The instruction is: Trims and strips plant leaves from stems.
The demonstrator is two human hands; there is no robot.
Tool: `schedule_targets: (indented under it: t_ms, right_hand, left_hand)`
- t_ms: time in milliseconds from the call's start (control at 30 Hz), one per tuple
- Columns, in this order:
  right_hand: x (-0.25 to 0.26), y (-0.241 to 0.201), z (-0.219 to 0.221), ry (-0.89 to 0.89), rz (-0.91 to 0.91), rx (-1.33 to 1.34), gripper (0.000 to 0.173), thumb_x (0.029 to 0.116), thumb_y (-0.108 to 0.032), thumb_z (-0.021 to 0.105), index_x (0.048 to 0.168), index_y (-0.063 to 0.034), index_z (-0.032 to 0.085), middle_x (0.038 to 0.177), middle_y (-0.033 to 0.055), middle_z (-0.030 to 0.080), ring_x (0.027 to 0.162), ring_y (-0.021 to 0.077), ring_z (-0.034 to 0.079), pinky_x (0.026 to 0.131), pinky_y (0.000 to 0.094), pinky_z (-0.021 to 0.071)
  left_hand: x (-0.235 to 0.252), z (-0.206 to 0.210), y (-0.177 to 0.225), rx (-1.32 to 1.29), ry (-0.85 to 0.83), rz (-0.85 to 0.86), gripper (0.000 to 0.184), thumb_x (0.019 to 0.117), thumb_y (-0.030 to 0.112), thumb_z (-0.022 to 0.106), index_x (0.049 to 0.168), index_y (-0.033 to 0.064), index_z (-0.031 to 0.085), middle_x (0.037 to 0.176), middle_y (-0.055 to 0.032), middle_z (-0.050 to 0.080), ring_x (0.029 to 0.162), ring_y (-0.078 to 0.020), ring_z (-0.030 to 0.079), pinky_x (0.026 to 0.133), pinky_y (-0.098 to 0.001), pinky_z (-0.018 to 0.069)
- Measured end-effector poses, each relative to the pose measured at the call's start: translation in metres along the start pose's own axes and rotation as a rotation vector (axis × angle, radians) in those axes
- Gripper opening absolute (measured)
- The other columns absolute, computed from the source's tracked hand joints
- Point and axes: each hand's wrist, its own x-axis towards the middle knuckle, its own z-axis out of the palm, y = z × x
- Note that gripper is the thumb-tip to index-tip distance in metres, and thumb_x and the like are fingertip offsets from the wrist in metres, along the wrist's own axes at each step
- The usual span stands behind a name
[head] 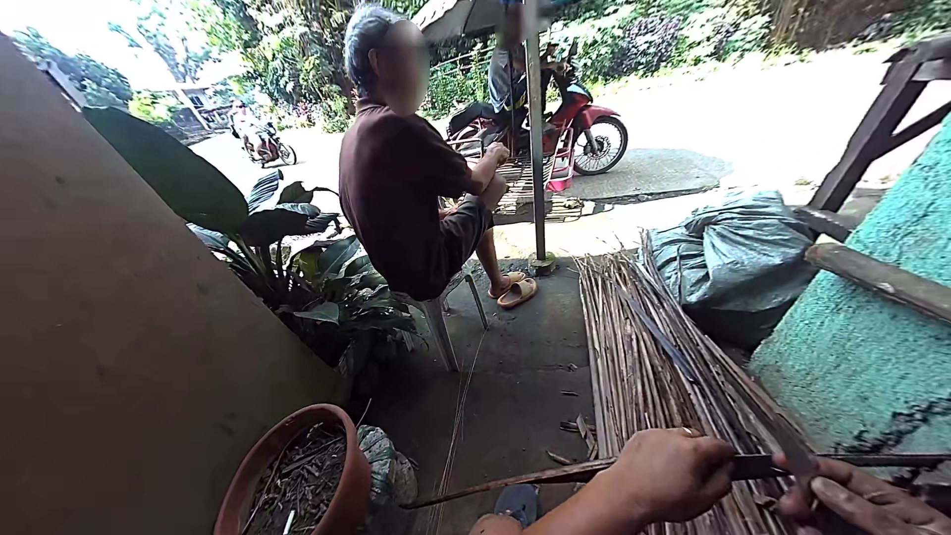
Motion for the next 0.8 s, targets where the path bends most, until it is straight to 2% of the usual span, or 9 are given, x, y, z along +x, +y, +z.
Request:
schedule_targets:
  t_ms: [67,133,200,267,333,467,600,700,800]
  right_hand:
    - [-0.003,-0.001,0.003,0.010,0.032,-0.013,0.028,0.1080,-0.011,0.038,0.124,-0.0075,0.061,0.089,0.0012,0.075,0.067,0.0111,0.070,0.059,0.0277,0.0601]
    - [-0.008,-0.001,0.010,0.048,0.040,-0.006,0.029,0.1073,-0.009,0.038,0.127,-0.0062,0.059,0.086,0.0037,0.074,0.061,0.0112,0.067,0.054,0.0265,0.0584]
    - [-0.008,-0.002,0.014,0.070,0.035,0.043,0.036,0.1058,-0.008,0.040,0.139,-0.0066,0.054,0.086,0.0081,0.074,0.060,0.0139,0.068,0.053,0.0280,0.0583]
    - [-0.005,-0.003,0.016,0.075,0.024,0.075,0.048,0.1042,-0.008,0.042,0.152,-0.0098,0.044,0.086,0.0124,0.073,0.059,0.0174,0.068,0.052,0.0303,0.0586]
    - [0.003,-0.008,0.013,0.097,0.001,0.060,0.057,0.1023,-0.008,0.043,0.158,-0.0129,0.034,0.086,0.0150,0.072,0.057,0.0191,0.067,0.050,0.0312,0.0578]
    - [0.036,-0.045,0.005,0.214,0.027,-0.146,0.062,0.1036,-0.006,0.043,0.162,-0.0154,0.024,0.087,0.0157,0.071,0.057,0.0200,0.066,0.049,0.0317,0.0553]
    - [0.089,-0.090,-0.011,0.369,0.184,-0.366,0.062,0.1072,-0.005,0.044,0.162,-0.0158,0.019,0.091,0.0156,0.071,0.058,0.0201,0.066,0.050,0.0313,0.0539]
    - [0.123,-0.112,-0.031,0.499,0.308,-0.527,0.064,0.1062,-0.006,0.046,0.163,-0.0169,0.017,0.096,0.0176,0.069,0.062,0.0221,0.066,0.052,0.0331,0.0535]
    - [0.140,-0.121,-0.047,0.632,0.397,-0.629,0.062,0.1040,-0.005,0.047,0.160,-0.0167,0.024,0.095,0.0170,0.069,0.063,0.0211,0.065,0.052,0.0329,0.0525]
  left_hand:
    - [-0.001,0.000,0.003,-0.012,-0.013,-0.029,0.032,0.1060,0.019,0.048,0.124,0.0059,0.070,0.109,-0.0150,0.073,0.102,-0.0305,0.071,0.089,-0.0535,0.0564]
    - [-0.001,0.002,0.003,-0.016,-0.004,-0.034,0.032,0.1056,0.021,0.048,0.123,0.0078,0.071,0.108,-0.0135,0.074,0.101,-0.0291,0.072,0.089,-0.0531,0.0565]
    - [0.000,0.005,0.001,-0.008,0.009,-0.036,0.031,0.1054,0.023,0.047,0.118,0.0088,0.072,0.103,-0.0123,0.074,0.096,-0.0278,0.072,0.085,-0.0525,0.0569]
    - [-0.002,0.006,-0.001,0.004,-0.011,-0.067,0.033,0.1061,0.026,0.046,0.118,0.0101,0.072,0.104,-0.0113,0.074,0.096,-0.0265,0.072,0.086,-0.0524,0.0570]
    - [-0.006,0.005,0.000,0.017,-0.058,-0.120,0.035,0.1066,0.028,0.044,0.118,0.0106,0.071,0.103,-0.0120,0.074,0.096,-0.0278,0.072,0.086,-0.0533,0.0564]
    - [-0.012,-0.003,0.001,0.052,-0.156,-0.227,0.037,0.1067,0.029,0.042,0.123,0.0106,0.069,0.107,-0.0148,0.073,0.103,-0.0315,0.070,0.090,-0.0569,0.0543]
    - [-0.018,-0.014,-0.003,0.043,-0.157,-0.201,0.037,0.1080,0.028,0.041,0.123,0.0095,0.068,0.111,-0.0154,0.072,0.107,-0.0322,0.069,0.093,-0.0565,0.0532]
    - [-0.024,-0.026,-0.003,0.035,-0.175,-0.201,0.037,0.1094,0.028,0.039,0.126,0.0091,0.066,0.114,-0.0162,0.071,0.110,-0.0331,0.068,0.095,-0.0571,0.0524]
    - [-0.031,-0.035,-0.003,0.024,-0.205,-0.218,0.037,0.1094,0.027,0.039,0.128,0.0087,0.066,0.115,-0.0166,0.070,0.111,-0.0331,0.068,0.096,-0.0569,0.0519]
